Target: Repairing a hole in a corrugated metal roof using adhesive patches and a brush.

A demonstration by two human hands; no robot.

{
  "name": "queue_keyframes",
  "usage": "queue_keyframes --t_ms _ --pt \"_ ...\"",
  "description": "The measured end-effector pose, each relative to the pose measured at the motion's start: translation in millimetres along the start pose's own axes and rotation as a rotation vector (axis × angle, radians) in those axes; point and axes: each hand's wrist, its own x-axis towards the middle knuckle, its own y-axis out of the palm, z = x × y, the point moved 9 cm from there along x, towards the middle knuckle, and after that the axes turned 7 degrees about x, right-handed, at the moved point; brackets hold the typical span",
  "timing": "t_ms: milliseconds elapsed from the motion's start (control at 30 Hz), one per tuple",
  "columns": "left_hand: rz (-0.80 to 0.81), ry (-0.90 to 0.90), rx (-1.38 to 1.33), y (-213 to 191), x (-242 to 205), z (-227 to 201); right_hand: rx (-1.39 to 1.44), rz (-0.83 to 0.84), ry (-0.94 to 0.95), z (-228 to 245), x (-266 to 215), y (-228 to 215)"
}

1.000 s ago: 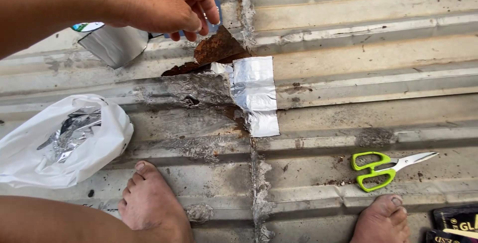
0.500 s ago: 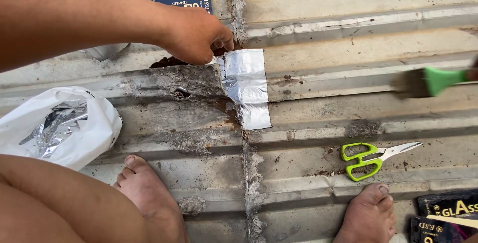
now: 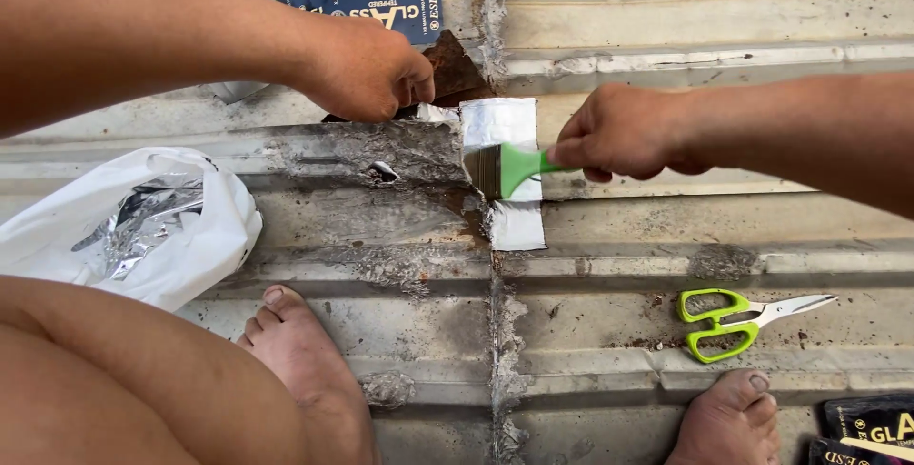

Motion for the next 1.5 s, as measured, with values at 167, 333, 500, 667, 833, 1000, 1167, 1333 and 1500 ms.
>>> queue_keyframes --t_ms 167,333,500,667,833,1000,1167,1333,1500 --pt "-0.082 0.039 -0.061 -3 -16 -5 -0.024 -0.056 -0.098 -9 -15 5" --pt "-0.085 0.064 -0.127 -2 -28 -14 -0.029 -0.156 -0.138 -13 5 -7" --pt "-0.100 0.105 -0.140 7 -26 3 0.006 -0.192 -0.160 -22 -15 10" --pt "-0.186 0.130 -0.206 2 -34 4 -0.008 -0.276 -0.229 13 -7 -21" --pt "-0.172 0.092 -0.226 11 -37 13 0.002 -0.276 -0.246 12 -17 -10" --pt "-0.185 0.072 -0.234 -1 -42 13 -0.018 -0.204 -0.228 14 -23 1" --pt "-0.267 0.094 -0.247 -17 -31 12 -0.071 -0.216 -0.250 9 2 -13" --pt "-0.258 0.068 -0.241 -16 -26 17 -0.104 -0.242 -0.316 27 -38 6" --pt "-0.197 0.030 -0.217 3 -24 29 -0.067 -0.202 -0.316 16 -12 1"
